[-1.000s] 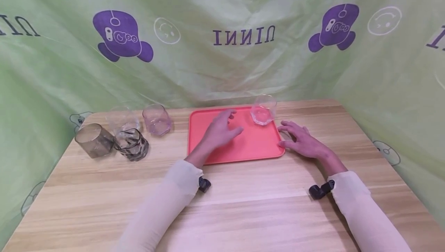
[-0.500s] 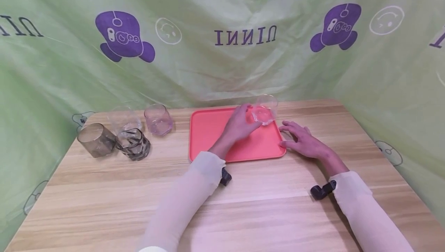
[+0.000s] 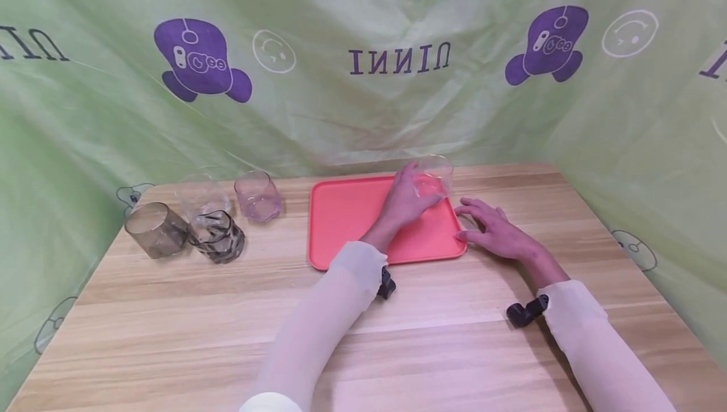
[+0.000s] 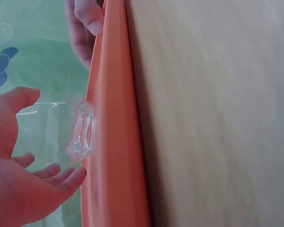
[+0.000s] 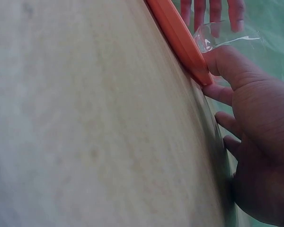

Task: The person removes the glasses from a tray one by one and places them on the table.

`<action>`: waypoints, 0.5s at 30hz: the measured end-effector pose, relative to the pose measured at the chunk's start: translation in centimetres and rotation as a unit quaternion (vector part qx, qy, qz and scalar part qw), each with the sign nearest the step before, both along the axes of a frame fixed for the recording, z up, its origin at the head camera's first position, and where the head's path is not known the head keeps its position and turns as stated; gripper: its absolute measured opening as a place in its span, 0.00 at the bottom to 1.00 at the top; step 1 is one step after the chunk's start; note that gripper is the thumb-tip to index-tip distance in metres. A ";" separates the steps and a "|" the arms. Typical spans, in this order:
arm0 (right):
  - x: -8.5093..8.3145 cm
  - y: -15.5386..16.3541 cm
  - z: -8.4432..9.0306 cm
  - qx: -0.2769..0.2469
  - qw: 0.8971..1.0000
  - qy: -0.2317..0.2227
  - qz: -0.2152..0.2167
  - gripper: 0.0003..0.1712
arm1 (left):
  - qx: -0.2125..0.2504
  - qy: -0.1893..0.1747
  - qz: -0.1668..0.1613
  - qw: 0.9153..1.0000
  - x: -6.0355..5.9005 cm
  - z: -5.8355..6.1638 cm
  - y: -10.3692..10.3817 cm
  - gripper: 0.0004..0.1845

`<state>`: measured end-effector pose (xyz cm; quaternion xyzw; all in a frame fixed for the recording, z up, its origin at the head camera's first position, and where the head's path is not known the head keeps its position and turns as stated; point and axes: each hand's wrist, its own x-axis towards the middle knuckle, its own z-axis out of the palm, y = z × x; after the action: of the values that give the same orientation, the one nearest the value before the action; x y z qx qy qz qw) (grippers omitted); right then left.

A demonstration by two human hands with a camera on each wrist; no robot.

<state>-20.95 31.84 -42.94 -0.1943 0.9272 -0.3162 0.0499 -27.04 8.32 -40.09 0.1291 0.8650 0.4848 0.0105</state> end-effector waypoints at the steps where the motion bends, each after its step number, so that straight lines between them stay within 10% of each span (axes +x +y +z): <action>1: 0.0 0.0 0.0 0.000 1.000 0.000 0.000 0.32 | 0.002 0.000 0.001 1.000 0.0 -0.1 0.1 0.53; 15: 0.2 0.0 0.2 -0.001 1.000 0.004 0.003 0.32 | 0.049 0.008 0.003 0.999 -0.5 -1.4 1.3 0.46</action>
<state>-20.77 31.82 -42.79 -0.1984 0.9264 -0.3165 0.0473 -27.55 9.63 -41.53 0.1305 0.8407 0.5256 -0.0049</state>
